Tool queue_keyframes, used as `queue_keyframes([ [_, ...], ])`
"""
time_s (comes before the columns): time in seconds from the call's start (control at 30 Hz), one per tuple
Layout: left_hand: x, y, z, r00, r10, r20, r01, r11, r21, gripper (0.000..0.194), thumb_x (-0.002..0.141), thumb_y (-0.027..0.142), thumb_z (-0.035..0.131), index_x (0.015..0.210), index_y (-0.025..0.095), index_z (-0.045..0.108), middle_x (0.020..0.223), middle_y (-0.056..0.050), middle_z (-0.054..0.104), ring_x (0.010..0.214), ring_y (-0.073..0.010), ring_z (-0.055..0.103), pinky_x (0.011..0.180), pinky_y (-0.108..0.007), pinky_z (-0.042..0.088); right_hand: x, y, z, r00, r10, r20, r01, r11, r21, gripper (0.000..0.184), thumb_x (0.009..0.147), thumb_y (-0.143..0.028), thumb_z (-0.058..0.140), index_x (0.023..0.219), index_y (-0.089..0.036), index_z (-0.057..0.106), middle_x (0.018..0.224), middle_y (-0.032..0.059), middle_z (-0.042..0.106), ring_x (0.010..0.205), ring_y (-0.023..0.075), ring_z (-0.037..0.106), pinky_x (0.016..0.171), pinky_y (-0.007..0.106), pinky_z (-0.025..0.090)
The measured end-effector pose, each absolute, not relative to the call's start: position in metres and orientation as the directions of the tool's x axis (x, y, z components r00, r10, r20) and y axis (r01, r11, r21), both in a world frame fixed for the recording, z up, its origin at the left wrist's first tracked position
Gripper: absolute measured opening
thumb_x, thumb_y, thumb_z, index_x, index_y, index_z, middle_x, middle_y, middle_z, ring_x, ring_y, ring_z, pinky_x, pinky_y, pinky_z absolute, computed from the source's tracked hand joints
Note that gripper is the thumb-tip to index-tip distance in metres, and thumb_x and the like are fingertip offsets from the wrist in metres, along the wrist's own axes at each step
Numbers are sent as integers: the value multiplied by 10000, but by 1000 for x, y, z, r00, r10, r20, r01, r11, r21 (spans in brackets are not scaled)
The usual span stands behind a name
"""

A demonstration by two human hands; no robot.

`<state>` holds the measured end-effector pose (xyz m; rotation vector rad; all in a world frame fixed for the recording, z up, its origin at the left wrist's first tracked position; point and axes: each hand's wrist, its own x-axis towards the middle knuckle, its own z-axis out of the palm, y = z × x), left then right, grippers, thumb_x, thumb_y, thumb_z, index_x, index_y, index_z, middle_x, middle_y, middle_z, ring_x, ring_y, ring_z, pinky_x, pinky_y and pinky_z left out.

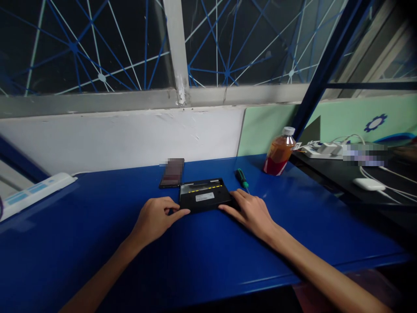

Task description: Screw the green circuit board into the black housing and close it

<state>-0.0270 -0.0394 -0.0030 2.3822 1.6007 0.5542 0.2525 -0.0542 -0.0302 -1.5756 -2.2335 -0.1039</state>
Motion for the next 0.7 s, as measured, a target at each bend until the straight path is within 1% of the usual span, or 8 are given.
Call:
queue_keyframes([
  [0.07, -29, -37, -3, 302, 945, 129, 818, -326, 474, 409, 791, 586, 555, 742, 230, 750, 699, -8, 675, 577, -140, 555, 536, -245, 343, 253, -54, -30, -276, 888, 368, 912, 363, -191, 484, 898, -605, 366, 889, -168, 573, 824, 58, 637, 691, 209, 652, 496, 270, 351],
  [0.17, -31, -35, -3, 243, 970, 3, 781, -197, 592, 398, 756, 581, 581, 769, 225, 759, 677, -12, 685, 569, -154, 570, 519, -245, 344, 254, -54, -30, -275, 890, 365, 907, 366, -208, 467, 890, -603, 392, 877, -169, 567, 814, 53, 631, 686, 206, 646, 503, 269, 356],
  [0.23, -32, -35, -3, 212, 976, -57, 746, -124, 654, 393, 728, 563, 605, 793, 209, 762, 647, -23, 685, 559, -167, 576, 504, -247, 348, 254, -53, -31, -273, 890, 366, 904, 367, -219, 455, 885, -599, 407, 892, -173, 565, 820, 50, 630, 686, 205, 643, 507, 271, 359],
  [0.33, -32, -35, -2, 168, 980, -104, 688, -41, 724, 400, 680, 539, 641, 823, 187, 764, 642, -43, 692, 574, -190, 596, 500, -252, 371, 255, -53, -30, -274, 892, 359, 893, 375, -250, 439, 868, -599, 445, 900, -178, 562, 821, 44, 629, 680, 201, 636, 520, 273, 367],
  [0.43, -32, -36, 0, 123, 984, -133, 651, 21, 759, 425, 628, 534, 678, 826, 169, 763, 630, -52, 692, 571, -199, 599, 500, -257, 382, 256, -53, -31, -282, 895, 346, 880, 385, -279, 407, 853, -580, 492, 899, -181, 559, 823, 41, 629, 692, 200, 631, 543, 274, 384],
  [0.5, -31, -36, 1, 106, 984, -143, 641, 42, 766, 433, 606, 531, 694, 823, 163, 763, 611, -49, 683, 548, -189, 582, 499, -259, 377, 257, -53, -32, -283, 894, 347, 871, 391, -296, 388, 853, -562, 508, 922, -183, 558, 827, 41, 628, 698, 196, 626, 557, 276, 395],
  [0.6, -31, -36, 0, 101, 984, -147, 646, 47, 762, 429, 605, 523, 694, 829, 163, 764, 576, -39, 660, 518, -174, 551, 505, -265, 365, 258, -51, -34, -282, 888, 364, 861, 401, -311, 388, 856, -549, 511, 962, -179, 555, 830, 40, 625, 708, 193, 622, 575, 280, 408],
  [0.7, -33, -34, -3, 110, 985, -134, 670, 26, 742, 436, 618, 526, 682, 843, 162, 763, 555, -31, 637, 510, -167, 534, 509, -264, 347, 257, -49, -36, -291, 883, 369, 862, 409, -299, 388, 865, -538, 506, 993, -174, 554, 835, 40, 624, 705, 190, 620, 570, 279, 406],
])
